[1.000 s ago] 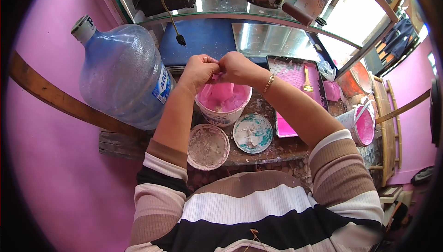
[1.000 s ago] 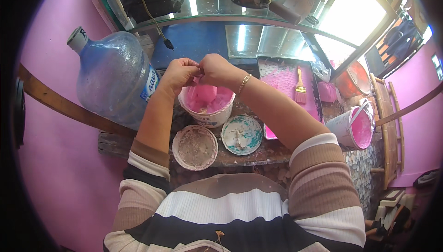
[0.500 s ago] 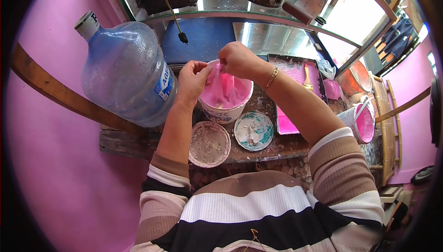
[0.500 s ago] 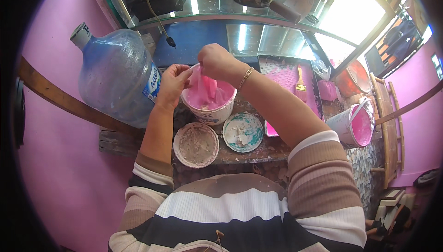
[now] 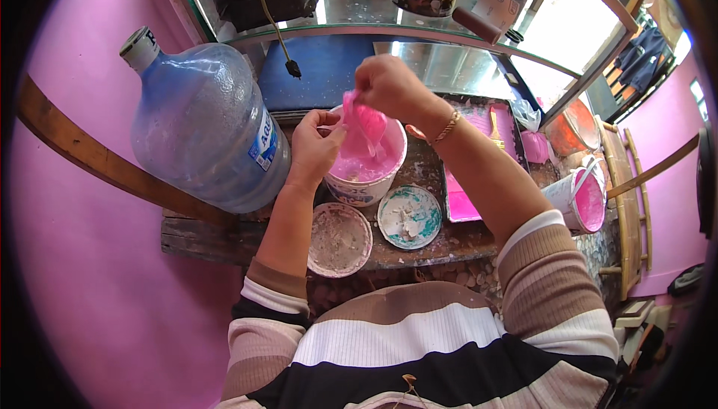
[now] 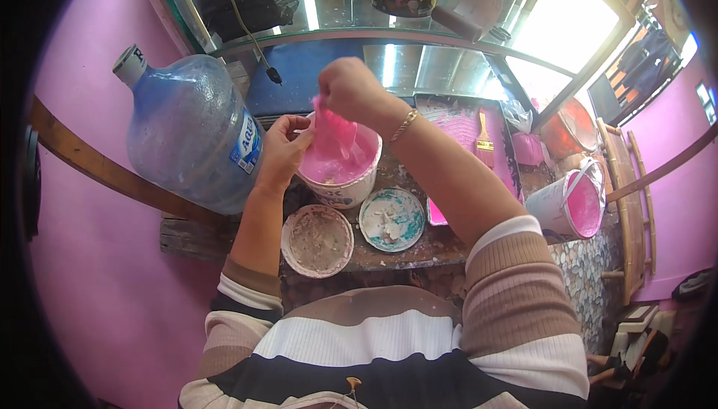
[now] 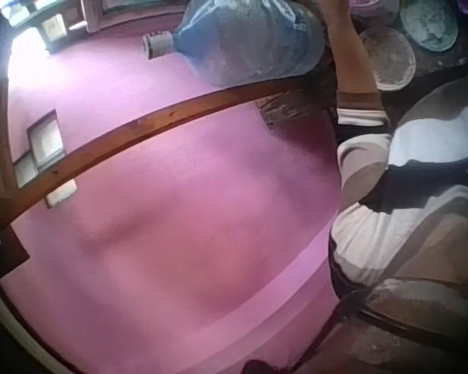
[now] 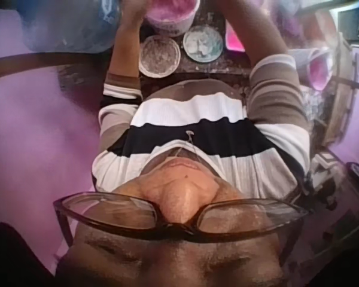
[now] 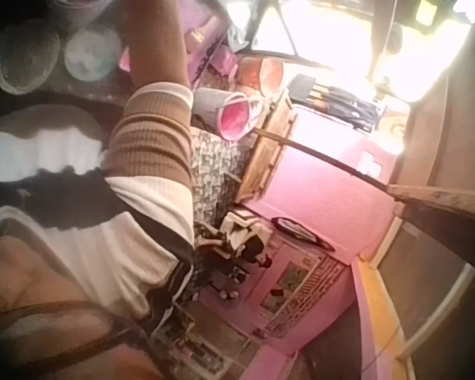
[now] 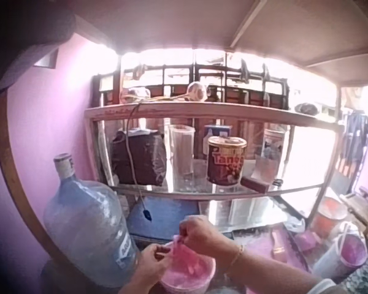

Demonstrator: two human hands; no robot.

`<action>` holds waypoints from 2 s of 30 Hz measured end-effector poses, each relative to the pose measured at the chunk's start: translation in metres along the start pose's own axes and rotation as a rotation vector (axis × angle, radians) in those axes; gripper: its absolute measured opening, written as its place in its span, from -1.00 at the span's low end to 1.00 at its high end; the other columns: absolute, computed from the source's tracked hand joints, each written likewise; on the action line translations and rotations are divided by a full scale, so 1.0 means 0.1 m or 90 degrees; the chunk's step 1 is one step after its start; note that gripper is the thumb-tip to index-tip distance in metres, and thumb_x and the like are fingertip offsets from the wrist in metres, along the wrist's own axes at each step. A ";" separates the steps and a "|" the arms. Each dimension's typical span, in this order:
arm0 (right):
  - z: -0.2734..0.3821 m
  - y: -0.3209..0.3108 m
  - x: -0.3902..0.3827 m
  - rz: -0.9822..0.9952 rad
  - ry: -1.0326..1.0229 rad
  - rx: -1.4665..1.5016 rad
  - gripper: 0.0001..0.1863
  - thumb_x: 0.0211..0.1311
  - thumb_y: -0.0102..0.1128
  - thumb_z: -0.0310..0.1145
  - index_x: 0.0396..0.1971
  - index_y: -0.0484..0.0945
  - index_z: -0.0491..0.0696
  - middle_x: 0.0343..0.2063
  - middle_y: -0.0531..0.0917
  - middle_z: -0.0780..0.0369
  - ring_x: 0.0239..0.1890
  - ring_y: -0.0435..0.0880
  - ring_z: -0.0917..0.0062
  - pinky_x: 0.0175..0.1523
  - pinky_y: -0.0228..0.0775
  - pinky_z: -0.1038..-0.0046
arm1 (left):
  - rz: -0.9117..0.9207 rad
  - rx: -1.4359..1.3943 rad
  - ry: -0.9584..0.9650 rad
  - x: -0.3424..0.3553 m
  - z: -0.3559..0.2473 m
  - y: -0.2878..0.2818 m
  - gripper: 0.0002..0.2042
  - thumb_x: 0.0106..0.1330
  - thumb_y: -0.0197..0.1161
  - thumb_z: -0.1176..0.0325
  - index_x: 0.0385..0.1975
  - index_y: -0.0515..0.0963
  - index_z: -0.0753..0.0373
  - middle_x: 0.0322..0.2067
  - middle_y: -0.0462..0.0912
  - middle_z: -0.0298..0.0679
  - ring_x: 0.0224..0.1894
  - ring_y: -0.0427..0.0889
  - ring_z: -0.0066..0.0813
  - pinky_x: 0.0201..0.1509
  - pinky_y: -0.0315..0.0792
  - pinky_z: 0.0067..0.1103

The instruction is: The person mixes pink paint in a bucket by hand and using a paint brush, then dips a pink cloth bundle into the bucket to coat it.

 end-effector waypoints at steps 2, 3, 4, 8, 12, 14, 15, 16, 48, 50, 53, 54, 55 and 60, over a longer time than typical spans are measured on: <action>0.00 0.01 -0.02 -0.008 0.002 0.003 -0.85 -0.33 0.33 -0.49 -0.65 0.55 -0.18 -0.59 0.55 0.05 -0.50 0.55 0.21 -0.38 0.38 0.33 | 0.011 0.044 -0.012 -0.03 0.03 0.04 -0.77 0.12 0.26 0.48 -0.22 0.49 0.38 -0.39 0.57 -0.26 -0.39 0.54 -0.60 -0.23 0.47 -0.65; -0.01 0.21 -0.06 0.037 -0.047 -0.026 -0.84 -0.33 0.33 -0.49 -0.65 0.54 -0.19 -0.60 0.54 0.07 -0.52 0.54 0.23 -0.39 0.37 0.35 | 0.019 0.020 0.052 -0.02 -0.03 0.08 -0.73 0.12 0.26 0.48 -0.17 0.49 0.38 -0.35 0.57 -0.25 -0.32 0.53 -0.61 -0.19 0.45 -0.66; 0.10 0.31 -0.07 0.079 -0.102 -0.059 -0.83 -0.33 0.34 -0.49 -0.65 0.54 -0.19 -0.61 0.53 0.08 -0.53 0.54 0.25 -0.40 0.36 0.38 | 0.025 -0.006 0.123 0.01 -0.13 0.10 -0.70 0.12 0.25 0.48 -0.13 0.48 0.37 -0.31 0.56 -0.25 -0.26 0.52 -0.61 -0.16 0.43 -0.68; 0.10 0.01 -0.04 0.033 -0.017 0.053 -0.86 -0.31 0.32 -0.52 -0.65 0.54 -0.18 -0.62 0.52 0.11 -0.54 0.52 0.27 -0.39 0.36 0.37 | 0.083 0.044 0.117 0.08 -0.06 0.06 -0.64 0.14 0.23 0.48 -0.03 0.46 0.35 -0.24 0.54 -0.27 -0.18 0.48 -0.64 -0.13 0.39 -0.70; -0.08 0.20 -0.07 0.093 -0.015 -0.002 -0.86 -0.29 0.32 -0.52 -0.65 0.54 -0.17 -0.62 0.52 0.13 -0.54 0.53 0.31 -0.41 0.34 0.38 | 0.203 0.011 0.035 0.15 -0.14 0.19 -0.66 0.17 0.22 0.52 -0.01 0.48 0.34 -0.21 0.54 -0.37 -0.25 0.46 -0.68 -0.09 0.38 -0.70; -0.01 0.27 -0.10 0.104 -0.038 0.002 -0.87 -0.29 0.31 -0.52 -0.65 0.53 -0.17 -0.61 0.52 0.12 -0.53 0.53 0.30 -0.41 0.35 0.37 | 0.227 0.020 0.057 0.13 -0.17 0.21 -0.70 0.17 0.22 0.53 -0.07 0.51 0.34 -0.25 0.56 -0.37 -0.31 0.48 -0.69 -0.11 0.40 -0.71; 0.04 0.31 -0.12 0.112 -0.059 0.004 -0.87 -0.29 0.30 -0.52 -0.66 0.53 -0.18 -0.61 0.53 0.12 -0.52 0.53 0.28 -0.40 0.36 0.37 | 0.224 0.020 0.055 0.15 -0.13 0.20 -0.70 0.17 0.22 0.53 -0.07 0.51 0.34 -0.25 0.56 -0.37 -0.31 0.48 -0.69 -0.11 0.40 -0.71; 0.08 0.31 -0.14 0.115 -0.079 0.002 -0.88 -0.29 0.29 -0.52 -0.66 0.52 -0.18 -0.60 0.53 0.11 -0.51 0.53 0.27 -0.39 0.36 0.36 | 0.223 0.039 0.079 0.19 -0.16 0.19 -0.74 0.18 0.23 0.52 -0.11 0.53 0.35 -0.28 0.57 -0.38 -0.32 0.49 -0.70 -0.13 0.40 -0.71; -0.10 0.08 -0.11 -0.039 0.108 0.188 -0.92 -0.12 0.20 -0.53 -0.58 0.50 -0.20 -0.72 0.47 0.12 -0.64 0.42 0.52 -0.44 0.32 0.45 | -0.305 0.291 0.464 -0.47 -0.05 -0.07 -0.62 0.15 -0.04 0.56 0.02 0.23 0.46 0.00 0.29 0.13 0.08 0.31 0.06 0.21 0.18 -0.21; -0.19 0.08 -0.16 -0.053 0.159 0.215 -0.91 -0.13 0.19 -0.53 -0.58 0.49 -0.20 -0.70 0.45 0.09 -0.61 0.44 0.46 -0.42 0.32 0.43 | -0.289 0.338 0.464 -0.49 -0.07 0.01 -0.56 0.12 -0.05 0.58 0.06 0.19 0.47 0.06 0.25 0.15 0.13 0.25 0.10 0.26 0.11 -0.19; -0.08 0.11 -0.16 -0.020 0.049 0.000 -0.93 -0.10 0.18 -0.56 -0.59 0.48 -0.21 -0.74 0.39 0.22 -0.58 0.38 0.70 -0.45 0.28 0.51 | -0.268 0.412 0.441 -0.47 -0.07 0.08 -0.48 0.06 -0.04 0.60 0.12 0.15 0.48 0.12 0.19 0.17 0.19 0.19 0.13 0.29 0.10 -0.20; -0.20 -0.02 -0.15 -0.062 0.120 0.125 -0.89 -0.14 0.22 -0.51 -0.59 0.49 -0.20 -0.70 0.44 0.09 -0.62 0.38 0.52 -0.43 0.31 0.44 | -0.263 0.425 0.444 -0.46 -0.10 0.08 -0.47 0.05 -0.04 0.61 0.11 0.14 0.50 0.11 0.20 0.16 0.20 0.19 0.11 0.31 0.08 -0.21; -0.17 -0.07 -0.12 -0.070 0.118 0.119 -0.89 -0.14 0.23 -0.51 -0.59 0.49 -0.20 -0.70 0.45 0.10 -0.62 0.38 0.52 -0.43 0.31 0.44 | -0.258 0.440 0.441 -0.48 -0.09 0.09 -0.47 0.03 -0.05 0.62 0.11 0.13 0.51 0.11 0.22 0.14 0.21 0.18 0.09 0.32 0.06 -0.22; -0.04 0.15 -0.12 0.025 0.018 -0.006 -0.94 -0.09 0.19 -0.56 -0.58 0.49 -0.21 -0.74 0.43 0.21 -0.60 0.40 0.68 -0.48 0.28 0.53 | -0.262 0.430 0.442 -0.43 -0.07 0.08 -0.46 0.01 -0.05 0.63 0.11 0.14 0.52 0.12 0.20 0.15 0.22 0.17 0.09 0.34 0.04 -0.23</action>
Point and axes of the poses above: each hand's wrist, its own x-axis towards the middle knuckle, its own y-axis out of the palm, z = x × y, the point moved 10 cm from there along x, towards the middle knuckle
